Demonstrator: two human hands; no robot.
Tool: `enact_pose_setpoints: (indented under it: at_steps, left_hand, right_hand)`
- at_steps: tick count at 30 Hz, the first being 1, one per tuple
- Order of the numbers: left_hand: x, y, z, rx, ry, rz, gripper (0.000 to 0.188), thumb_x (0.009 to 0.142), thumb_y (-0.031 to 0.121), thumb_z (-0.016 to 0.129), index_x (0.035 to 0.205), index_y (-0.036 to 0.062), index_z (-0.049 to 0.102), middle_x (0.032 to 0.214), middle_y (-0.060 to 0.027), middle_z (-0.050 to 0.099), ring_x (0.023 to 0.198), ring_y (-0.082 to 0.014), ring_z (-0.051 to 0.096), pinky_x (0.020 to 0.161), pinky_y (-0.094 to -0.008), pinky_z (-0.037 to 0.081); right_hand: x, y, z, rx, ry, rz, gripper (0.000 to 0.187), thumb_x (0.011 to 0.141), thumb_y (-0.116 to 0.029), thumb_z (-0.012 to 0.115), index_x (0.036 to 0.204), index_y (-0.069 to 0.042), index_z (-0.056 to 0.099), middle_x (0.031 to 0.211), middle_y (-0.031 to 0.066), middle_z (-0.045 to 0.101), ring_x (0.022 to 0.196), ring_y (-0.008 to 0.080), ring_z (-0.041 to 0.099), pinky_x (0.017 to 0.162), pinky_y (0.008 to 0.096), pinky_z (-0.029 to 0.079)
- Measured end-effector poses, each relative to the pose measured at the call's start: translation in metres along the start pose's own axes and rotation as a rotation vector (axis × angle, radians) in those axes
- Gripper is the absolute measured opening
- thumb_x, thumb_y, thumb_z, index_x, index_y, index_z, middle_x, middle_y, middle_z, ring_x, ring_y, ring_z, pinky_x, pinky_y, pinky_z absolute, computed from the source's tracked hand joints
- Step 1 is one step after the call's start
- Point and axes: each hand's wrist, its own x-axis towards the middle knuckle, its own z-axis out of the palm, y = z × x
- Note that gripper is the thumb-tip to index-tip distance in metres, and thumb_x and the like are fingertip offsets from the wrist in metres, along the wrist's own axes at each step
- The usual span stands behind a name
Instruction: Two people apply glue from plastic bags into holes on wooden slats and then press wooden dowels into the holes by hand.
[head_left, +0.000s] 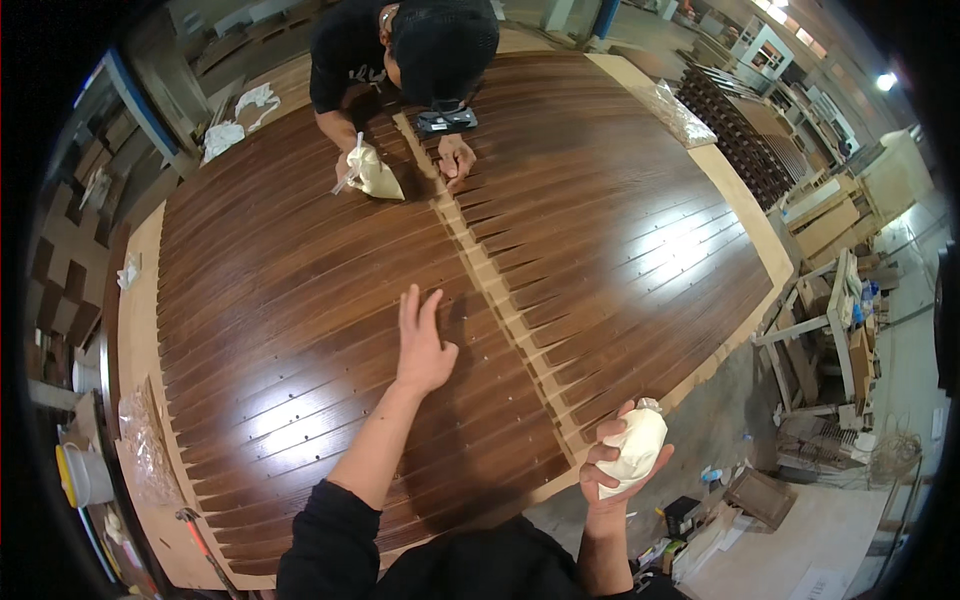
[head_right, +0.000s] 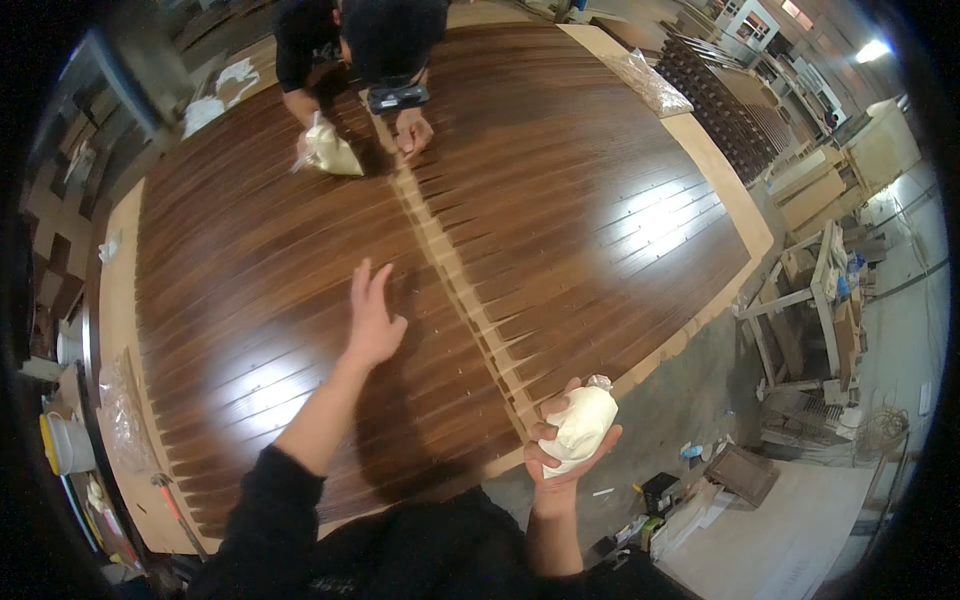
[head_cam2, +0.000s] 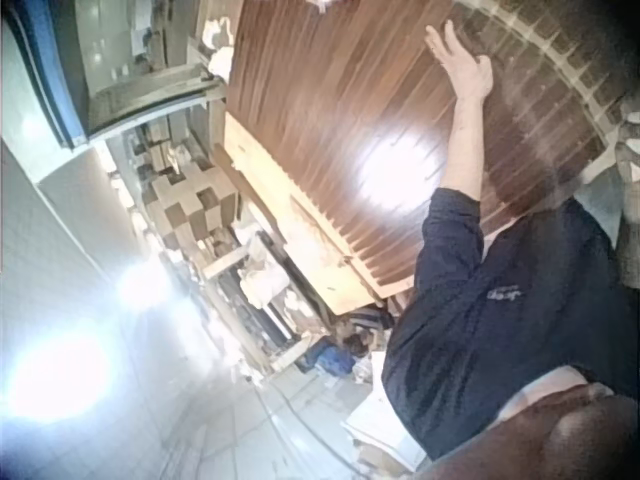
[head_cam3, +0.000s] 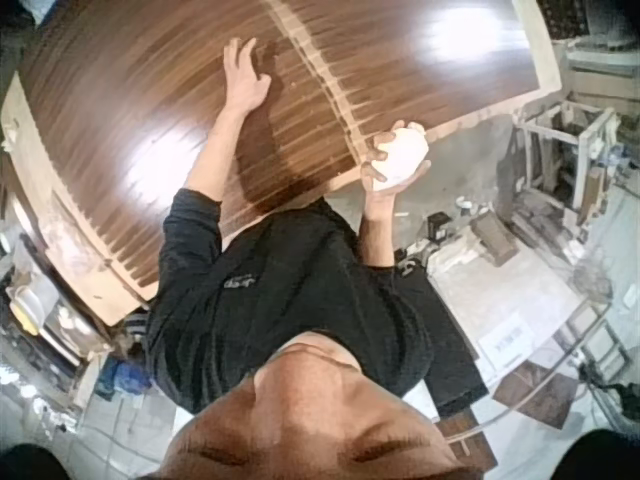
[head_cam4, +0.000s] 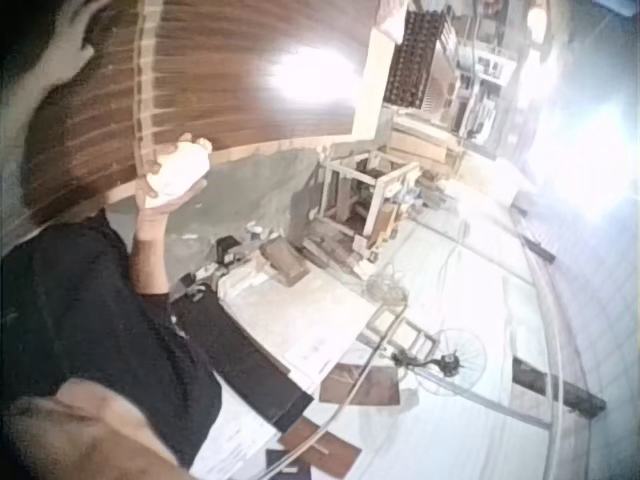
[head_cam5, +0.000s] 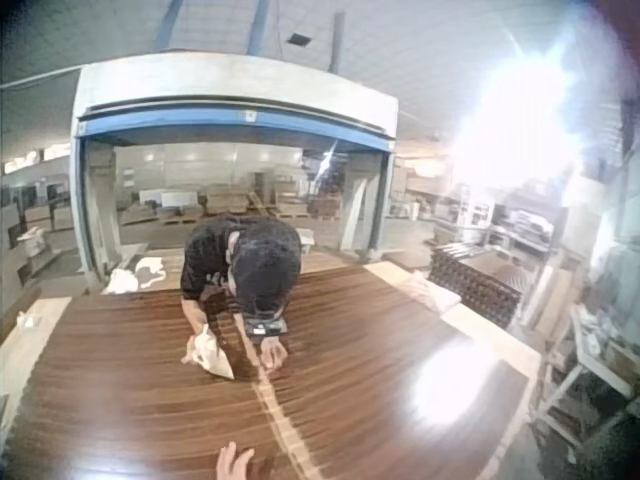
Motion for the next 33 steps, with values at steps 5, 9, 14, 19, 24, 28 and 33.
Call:
enact_pose_setpoints:
  at_steps: [5,9,14,19,24,28,33]
  left_hand:
    - [0.004,-0.015,-0.029,0.001,0.173,0.046,0.070,0.083,0.017,0.074,0.147,0.0071,0.048,0.164,-0.0243,0.026,0.154,-0.0449,0.023,0.125,-0.0592,0.023]
    - [-0.005,0.021,-0.006,0.104,-0.016,0.114,0.081,0.087,0.040,0.075,0.155,0.0102,0.040,0.166,-0.0231,0.022,0.156,-0.0433,0.017,0.128,-0.0608,0.015]
    - [-0.013,0.033,0.001,0.095,-0.177,0.049,0.090,0.086,0.040,0.077,0.159,0.0118,0.033,0.170,-0.0229,0.010,0.159,-0.0420,0.001,0.129,-0.0603,0.006]
    - [-0.002,0.011,-0.014,-0.043,-0.083,0.089,0.083,0.079,0.014,0.073,0.154,0.0102,0.038,0.168,-0.0245,0.015,0.158,-0.0465,0.007,0.129,-0.0613,0.009]
    - [0.033,-0.053,-0.040,0.196,0.247,-0.008,0.063,0.091,0.020,0.069,0.149,0.0076,0.046,0.164,-0.0220,0.029,0.155,-0.0430,0.022,0.128,-0.0580,0.018]
    - [0.044,-0.067,-0.037,0.320,0.219,-0.130,0.058,0.102,0.039,0.059,0.151,0.0093,0.045,0.161,-0.0178,0.036,0.152,-0.0366,0.030,0.128,-0.0577,0.017]
    - [0.042,-0.066,-0.035,0.311,0.208,-0.143,0.056,0.101,0.040,0.060,0.149,0.0127,0.050,0.157,-0.0092,0.044,0.151,-0.0301,0.034,0.128,-0.0566,0.018]
  right_hand:
    - [0.031,0.007,-0.001,-0.060,-0.069,0.045,0.083,0.089,-0.056,0.076,0.156,-0.020,0.042,0.131,0.0078,0.059,0.110,0.0323,0.065,0.065,0.0368,0.057]
    - [0.056,0.011,-0.011,-0.057,-0.050,0.107,0.081,0.090,-0.056,0.075,0.155,-0.020,0.043,0.128,0.0072,0.059,0.107,0.0314,0.065,0.065,0.0383,0.057]
    - [0.080,0.024,-0.013,-0.132,-0.003,0.180,0.080,0.091,-0.056,0.074,0.155,-0.019,0.043,0.125,0.0072,0.058,0.106,0.0320,0.064,0.065,0.0397,0.056]
    - [0.093,0.012,-0.017,-0.132,-0.020,0.228,0.080,0.090,-0.059,0.073,0.154,-0.021,0.043,0.123,0.0057,0.057,0.117,0.0349,0.059,0.082,0.0513,0.055]
    - [0.128,0.029,0.000,-0.375,0.077,0.148,0.083,0.092,-0.060,0.070,0.159,-0.025,0.037,0.156,0.0118,0.047,0.145,0.0451,0.040,0.102,0.0624,0.046]
    - [0.159,0.012,-0.027,-0.434,0.083,0.155,0.081,0.093,-0.060,0.067,0.160,-0.028,0.034,0.158,0.0136,0.046,0.136,0.0500,0.050,0.075,0.0496,0.062]
    - [0.207,0.033,-0.048,-1.125,0.524,-0.071,0.079,0.093,-0.061,0.067,0.150,-0.010,0.045,0.138,0.0158,0.061,0.114,0.0275,0.068,0.064,0.0339,0.063]
